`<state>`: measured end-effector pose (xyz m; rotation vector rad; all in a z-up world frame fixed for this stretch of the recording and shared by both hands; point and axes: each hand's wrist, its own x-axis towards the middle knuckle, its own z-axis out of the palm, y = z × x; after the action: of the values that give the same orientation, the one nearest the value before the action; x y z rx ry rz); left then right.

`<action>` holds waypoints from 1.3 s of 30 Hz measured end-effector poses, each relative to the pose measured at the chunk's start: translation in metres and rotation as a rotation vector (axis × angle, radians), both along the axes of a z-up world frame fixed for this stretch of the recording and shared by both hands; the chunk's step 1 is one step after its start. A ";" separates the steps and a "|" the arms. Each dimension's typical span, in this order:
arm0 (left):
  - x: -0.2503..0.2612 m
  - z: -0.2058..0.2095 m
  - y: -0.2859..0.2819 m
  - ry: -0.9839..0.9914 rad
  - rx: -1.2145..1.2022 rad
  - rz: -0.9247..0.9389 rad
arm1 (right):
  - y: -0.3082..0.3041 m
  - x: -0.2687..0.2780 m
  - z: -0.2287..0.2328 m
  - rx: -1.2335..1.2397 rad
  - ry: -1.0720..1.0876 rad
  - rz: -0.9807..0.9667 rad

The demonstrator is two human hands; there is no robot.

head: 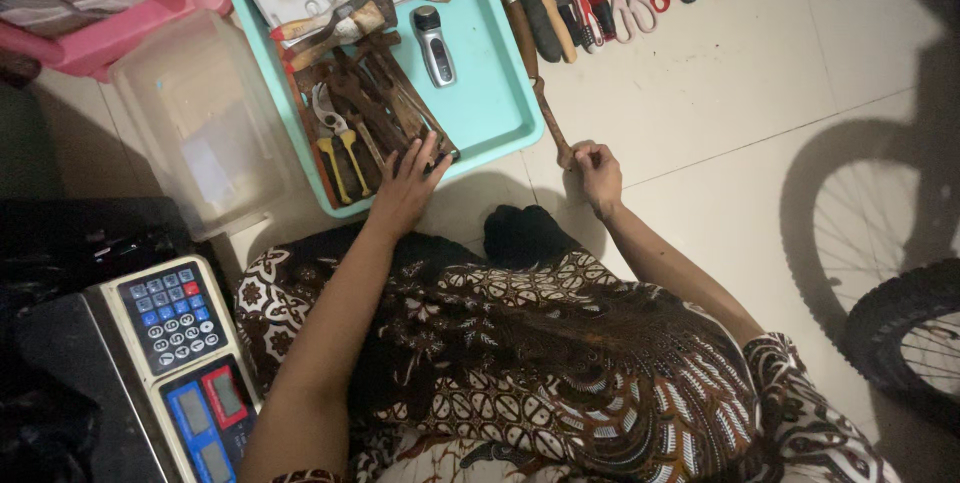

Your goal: The person sits on the floor and empties a teal tray of hand tools, placing each item out onto the floor in neat rows. They arrange knives, screwdrivers, scissors, pliers, hammers and wrenches one at a time into ordered groups by type.

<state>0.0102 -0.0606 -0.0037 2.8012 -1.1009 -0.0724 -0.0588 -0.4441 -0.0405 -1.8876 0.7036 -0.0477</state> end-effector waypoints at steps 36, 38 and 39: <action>-0.003 0.030 0.026 0.372 -0.089 0.681 | 0.139 0.060 0.075 -0.316 -0.300 0.771; -0.004 0.026 0.026 0.361 -0.080 0.674 | 0.149 0.064 0.068 -0.281 -0.345 0.874; -0.004 0.024 0.027 0.356 -0.075 0.669 | 0.153 0.063 0.068 -0.277 -0.302 0.883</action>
<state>0.0060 -0.0340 0.0201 2.7753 -0.0715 -0.4243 0.0047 -0.2915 0.0273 -2.2418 -0.3892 0.1376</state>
